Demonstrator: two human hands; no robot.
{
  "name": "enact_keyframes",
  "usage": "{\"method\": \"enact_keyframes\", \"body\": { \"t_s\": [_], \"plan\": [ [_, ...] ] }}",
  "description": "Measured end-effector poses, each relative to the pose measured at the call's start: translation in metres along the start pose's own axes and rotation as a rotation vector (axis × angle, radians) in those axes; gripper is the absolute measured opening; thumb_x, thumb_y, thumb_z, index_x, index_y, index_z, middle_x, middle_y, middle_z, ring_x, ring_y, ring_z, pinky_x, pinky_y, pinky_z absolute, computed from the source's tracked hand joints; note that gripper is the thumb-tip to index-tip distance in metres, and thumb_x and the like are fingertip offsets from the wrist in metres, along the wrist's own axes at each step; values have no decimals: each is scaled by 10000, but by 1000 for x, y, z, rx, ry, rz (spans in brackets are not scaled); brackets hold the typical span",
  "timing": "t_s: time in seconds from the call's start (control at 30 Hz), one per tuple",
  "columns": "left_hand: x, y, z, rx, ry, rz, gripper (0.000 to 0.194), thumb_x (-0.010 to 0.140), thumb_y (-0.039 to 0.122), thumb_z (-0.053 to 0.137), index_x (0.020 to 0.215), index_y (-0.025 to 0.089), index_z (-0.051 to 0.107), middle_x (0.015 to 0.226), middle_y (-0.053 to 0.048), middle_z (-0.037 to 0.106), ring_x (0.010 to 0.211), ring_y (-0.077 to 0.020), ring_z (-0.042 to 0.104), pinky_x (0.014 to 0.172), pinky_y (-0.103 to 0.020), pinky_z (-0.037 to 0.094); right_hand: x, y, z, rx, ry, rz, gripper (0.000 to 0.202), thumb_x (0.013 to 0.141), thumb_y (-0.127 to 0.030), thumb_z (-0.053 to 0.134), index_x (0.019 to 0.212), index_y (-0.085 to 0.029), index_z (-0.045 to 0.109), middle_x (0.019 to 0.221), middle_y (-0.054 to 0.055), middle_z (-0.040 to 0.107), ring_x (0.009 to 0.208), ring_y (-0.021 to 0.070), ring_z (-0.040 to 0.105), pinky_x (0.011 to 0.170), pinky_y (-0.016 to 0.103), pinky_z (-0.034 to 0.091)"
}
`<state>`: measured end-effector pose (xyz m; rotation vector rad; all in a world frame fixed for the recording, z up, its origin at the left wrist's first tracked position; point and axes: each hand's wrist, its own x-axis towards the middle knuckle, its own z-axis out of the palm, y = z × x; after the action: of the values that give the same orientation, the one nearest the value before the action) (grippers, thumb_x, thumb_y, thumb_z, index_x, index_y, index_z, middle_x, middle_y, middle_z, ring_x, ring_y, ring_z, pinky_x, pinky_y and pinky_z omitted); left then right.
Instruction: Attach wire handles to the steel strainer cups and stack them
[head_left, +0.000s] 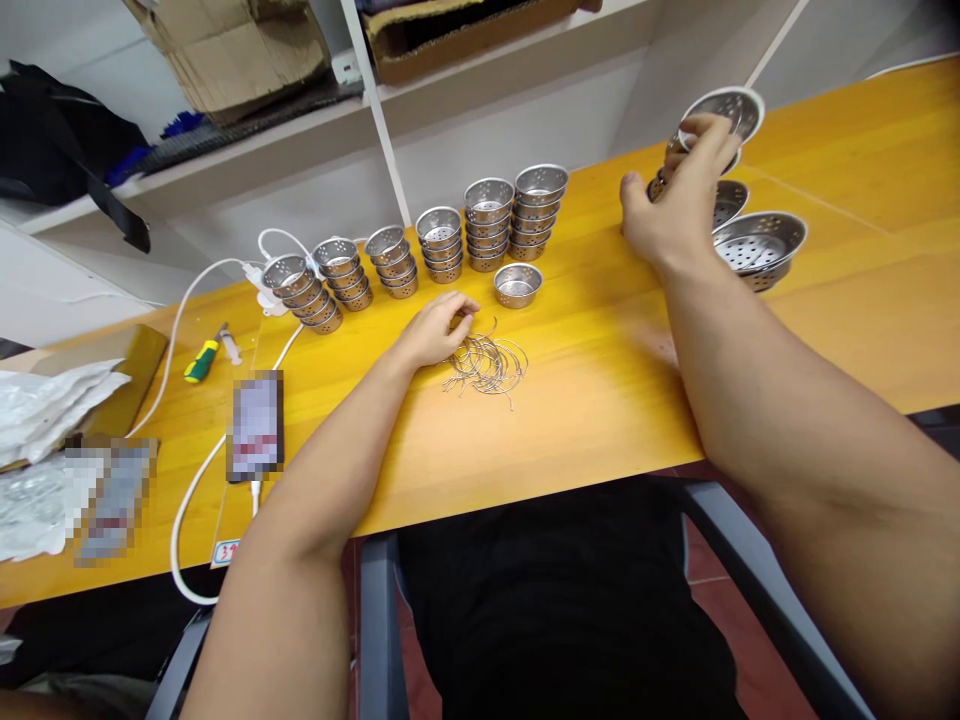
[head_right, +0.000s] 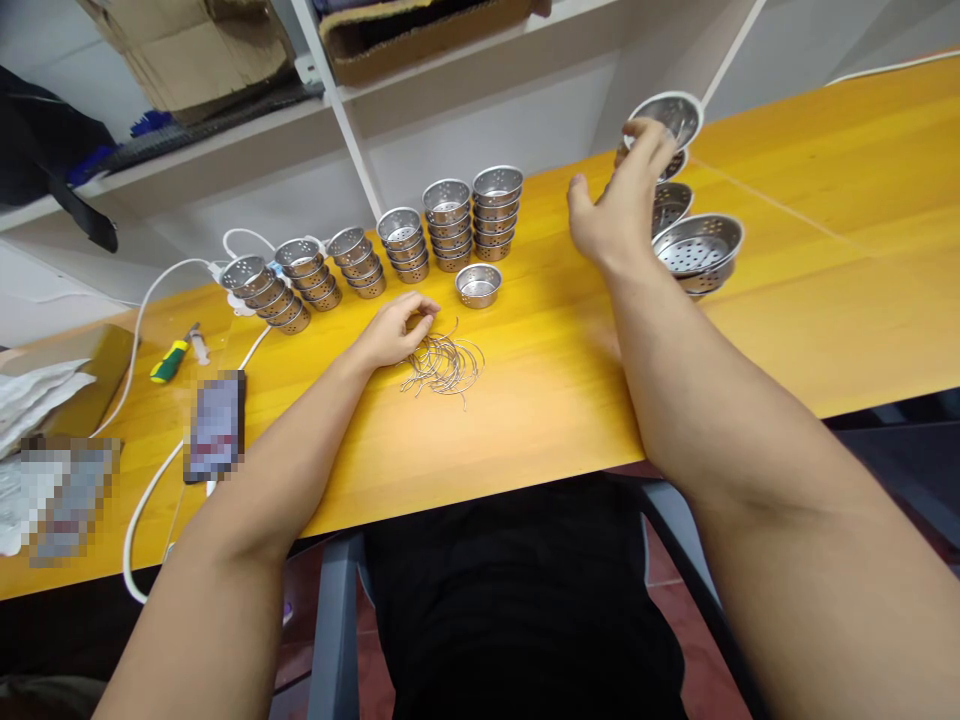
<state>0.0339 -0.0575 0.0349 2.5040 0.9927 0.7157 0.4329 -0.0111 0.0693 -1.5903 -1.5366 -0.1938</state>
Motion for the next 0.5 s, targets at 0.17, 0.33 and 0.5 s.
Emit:
{"method": "enact_keyframes", "body": {
  "t_s": [0.17, 0.33, 0.5],
  "plan": [
    [0, -10, 5, -34, 58, 7, 399, 1137, 326, 649, 1522, 220, 652, 1415, -161, 824, 1364, -313, 809, 1273, -529, 667, -19, -62, -32, 243, 118, -107, 601, 1102, -193, 715, 1668, -225, 514, 1702, 314, 563, 1537, 363, 648, 1306, 533, 547],
    [4, -30, 14, -76, 181, 54, 1030, 1129, 632, 763, 1894, 306, 157, 1807, -240, 592, 1584, -391, 723, 1362, -642, 604, -47, -109, -29, 499, -225, -276, 384, 1124, -373, 778, 1499, -328, 705, 1529, 188, 729, 1359, 397, 742, 1251, 615, 612],
    [8, -34, 15, -104, 289, 93, 1154, 1070, 906, 735, 1888, 336, 155, 1904, -245, 489, 1773, -433, 592, 1473, -693, 525, -80, -143, -6, 640, -594, -465, 63, 1092, -376, 754, 1090, -336, 802, 1329, 118, 809, 1314, 402, 758, 1227, 643, 621]
  ]
}}
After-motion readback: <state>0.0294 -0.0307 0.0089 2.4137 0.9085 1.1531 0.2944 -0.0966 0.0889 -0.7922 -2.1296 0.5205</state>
